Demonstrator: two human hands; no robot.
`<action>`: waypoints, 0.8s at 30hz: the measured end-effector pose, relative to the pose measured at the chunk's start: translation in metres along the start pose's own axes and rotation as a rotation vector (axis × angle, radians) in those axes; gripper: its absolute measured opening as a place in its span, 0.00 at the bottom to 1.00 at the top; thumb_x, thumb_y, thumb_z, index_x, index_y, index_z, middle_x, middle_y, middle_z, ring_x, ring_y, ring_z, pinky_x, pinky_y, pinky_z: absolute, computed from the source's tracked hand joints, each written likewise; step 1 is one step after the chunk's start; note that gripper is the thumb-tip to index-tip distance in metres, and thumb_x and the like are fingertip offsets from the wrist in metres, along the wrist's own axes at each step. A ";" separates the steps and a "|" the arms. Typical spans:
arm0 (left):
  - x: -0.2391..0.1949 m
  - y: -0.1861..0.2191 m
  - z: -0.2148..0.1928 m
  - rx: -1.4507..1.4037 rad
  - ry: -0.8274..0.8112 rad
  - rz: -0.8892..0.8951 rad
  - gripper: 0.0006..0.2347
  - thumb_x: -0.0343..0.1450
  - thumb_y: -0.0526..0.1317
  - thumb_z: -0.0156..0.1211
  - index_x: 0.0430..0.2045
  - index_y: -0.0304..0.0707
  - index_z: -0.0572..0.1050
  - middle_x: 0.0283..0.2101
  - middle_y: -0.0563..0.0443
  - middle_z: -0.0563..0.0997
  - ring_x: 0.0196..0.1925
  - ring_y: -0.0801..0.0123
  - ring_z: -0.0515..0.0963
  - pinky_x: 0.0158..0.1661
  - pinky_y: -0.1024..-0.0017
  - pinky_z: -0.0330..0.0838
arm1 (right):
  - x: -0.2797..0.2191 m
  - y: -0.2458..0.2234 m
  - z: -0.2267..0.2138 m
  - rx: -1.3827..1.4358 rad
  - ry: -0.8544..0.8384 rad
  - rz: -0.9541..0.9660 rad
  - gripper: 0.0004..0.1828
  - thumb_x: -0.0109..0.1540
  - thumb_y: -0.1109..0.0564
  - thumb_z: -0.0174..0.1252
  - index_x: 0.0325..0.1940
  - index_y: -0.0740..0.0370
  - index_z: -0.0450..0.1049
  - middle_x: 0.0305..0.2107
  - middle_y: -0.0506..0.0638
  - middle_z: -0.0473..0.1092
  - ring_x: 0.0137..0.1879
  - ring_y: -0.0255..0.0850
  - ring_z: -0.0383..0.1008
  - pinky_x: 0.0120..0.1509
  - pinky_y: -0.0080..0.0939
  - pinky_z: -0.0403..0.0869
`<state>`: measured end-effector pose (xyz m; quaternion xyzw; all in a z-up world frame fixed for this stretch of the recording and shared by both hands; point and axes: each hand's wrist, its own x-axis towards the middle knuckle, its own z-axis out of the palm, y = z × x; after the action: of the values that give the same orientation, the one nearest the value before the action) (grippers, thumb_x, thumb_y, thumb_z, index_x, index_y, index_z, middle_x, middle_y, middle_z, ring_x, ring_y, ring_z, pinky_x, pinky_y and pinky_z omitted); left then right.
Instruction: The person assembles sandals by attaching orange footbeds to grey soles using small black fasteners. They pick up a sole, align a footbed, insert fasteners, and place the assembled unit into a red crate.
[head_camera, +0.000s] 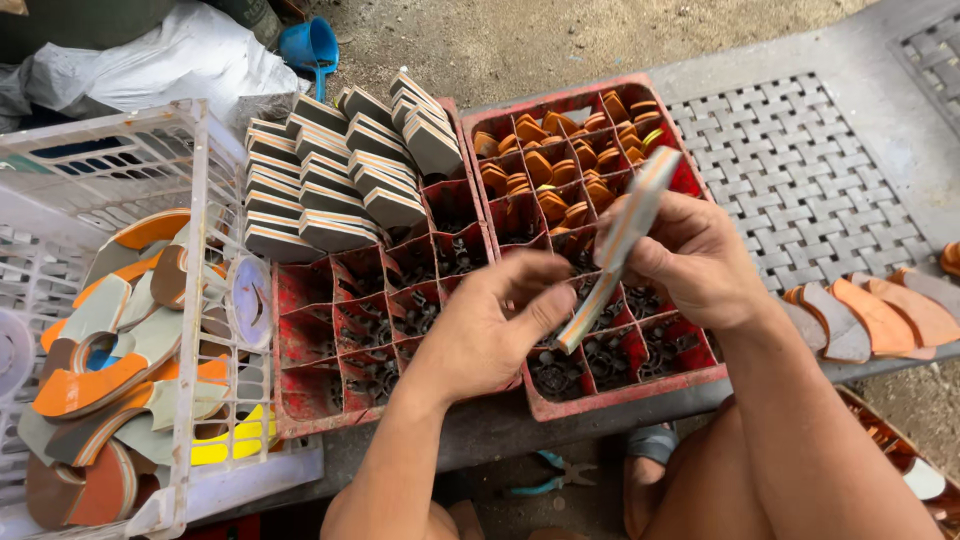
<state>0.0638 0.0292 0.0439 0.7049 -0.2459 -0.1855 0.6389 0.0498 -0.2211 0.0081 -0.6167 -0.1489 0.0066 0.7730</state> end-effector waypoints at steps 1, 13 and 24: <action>0.001 -0.005 -0.001 -0.098 -0.134 -0.075 0.22 0.72 0.50 0.63 0.53 0.30 0.77 0.42 0.51 0.85 0.43 0.76 0.83 0.45 0.75 0.79 | -0.001 0.002 0.000 0.082 -0.025 -0.009 0.17 0.69 0.57 0.62 0.58 0.71 0.74 0.43 0.53 0.76 0.47 0.37 0.76 0.50 0.37 0.74; 0.011 -0.029 -0.023 -0.293 0.189 -0.200 0.14 0.72 0.40 0.62 0.48 0.29 0.78 0.37 0.47 0.86 0.34 0.69 0.87 0.34 0.72 0.84 | 0.033 0.008 -0.003 -0.800 0.350 0.230 0.14 0.64 0.55 0.65 0.51 0.62 0.81 0.39 0.56 0.80 0.40 0.38 0.77 0.44 0.41 0.77; 0.007 -0.023 -0.031 -0.348 0.347 -0.118 0.15 0.72 0.40 0.62 0.48 0.27 0.78 0.38 0.45 0.85 0.34 0.69 0.85 0.34 0.72 0.83 | 0.087 0.052 -0.024 -1.278 0.146 0.249 0.13 0.59 0.54 0.62 0.45 0.60 0.84 0.34 0.60 0.79 0.41 0.52 0.81 0.49 0.49 0.78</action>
<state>0.0897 0.0512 0.0253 0.6186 -0.0555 -0.1381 0.7715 0.1481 -0.2141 -0.0271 -0.9661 0.0020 -0.0355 0.2558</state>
